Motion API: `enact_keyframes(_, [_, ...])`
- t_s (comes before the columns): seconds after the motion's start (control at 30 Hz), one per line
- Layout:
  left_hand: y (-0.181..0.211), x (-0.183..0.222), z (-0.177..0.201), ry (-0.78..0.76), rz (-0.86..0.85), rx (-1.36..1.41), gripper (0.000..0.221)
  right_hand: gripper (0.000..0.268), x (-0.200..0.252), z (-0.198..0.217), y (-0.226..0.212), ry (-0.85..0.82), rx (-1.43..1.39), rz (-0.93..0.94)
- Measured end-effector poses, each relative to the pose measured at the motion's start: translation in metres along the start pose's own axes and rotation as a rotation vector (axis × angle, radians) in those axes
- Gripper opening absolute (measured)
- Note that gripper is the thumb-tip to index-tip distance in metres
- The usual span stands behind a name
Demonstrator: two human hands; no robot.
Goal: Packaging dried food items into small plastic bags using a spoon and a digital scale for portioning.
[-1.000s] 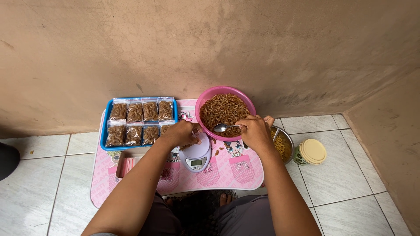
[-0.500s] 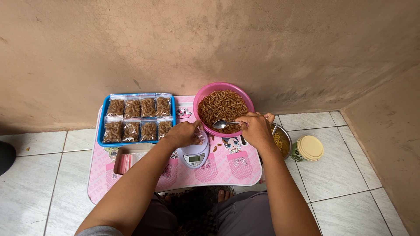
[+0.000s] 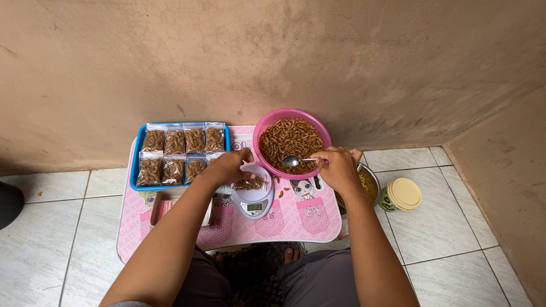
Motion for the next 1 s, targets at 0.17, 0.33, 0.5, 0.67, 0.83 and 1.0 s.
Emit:
enact_keyframes(0.17, [-0.031, 0.011, 0.026, 0.194, 0.047, 0.172, 0.039, 0.021, 0.002, 0.004, 0.005, 0.002, -0.012, -0.031])
enact_keyframes(0.33, [-0.037, 0.032, 0.049, 0.303, 0.094, 0.281, 0.038, 0.020, 0.003, 0.007, 0.003, -0.007, -0.024, -0.045])
enact_keyframes(0.5, [-0.037, 0.040, 0.054, 0.326, 0.122, 0.302, 0.041, 0.021, 0.003, 0.004, 0.004, -0.011, 0.000, -0.046])
enact_keyframes(0.67, [-0.048, 0.031, 0.046, 0.327, 0.080, 0.295, 0.041, 0.022, 0.004, 0.006, 0.001, -0.019, -0.001, -0.054])
enact_keyframes(0.83, [-0.042, 0.022, 0.037, 0.319, 0.049, 0.247, 0.041, 0.022, 0.003, 0.006, 0.001, -0.030, -0.001, -0.063])
enact_keyframes(1.0, [-0.041, 0.001, 0.006, 0.068, 0.008, 0.076, 0.059, 0.022, 0.010, 0.005, -0.014, -0.404, 0.123, -0.125])
Point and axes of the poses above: each hand's wrist, its own x-axis away from the middle knuckle, its own z-axis out of the back of the hand, y = z × x, the point moved 2 cm from there along -x, towards the middle knuckle, and after that the axes turned 9 degrees about x, right-handed, at the moved point
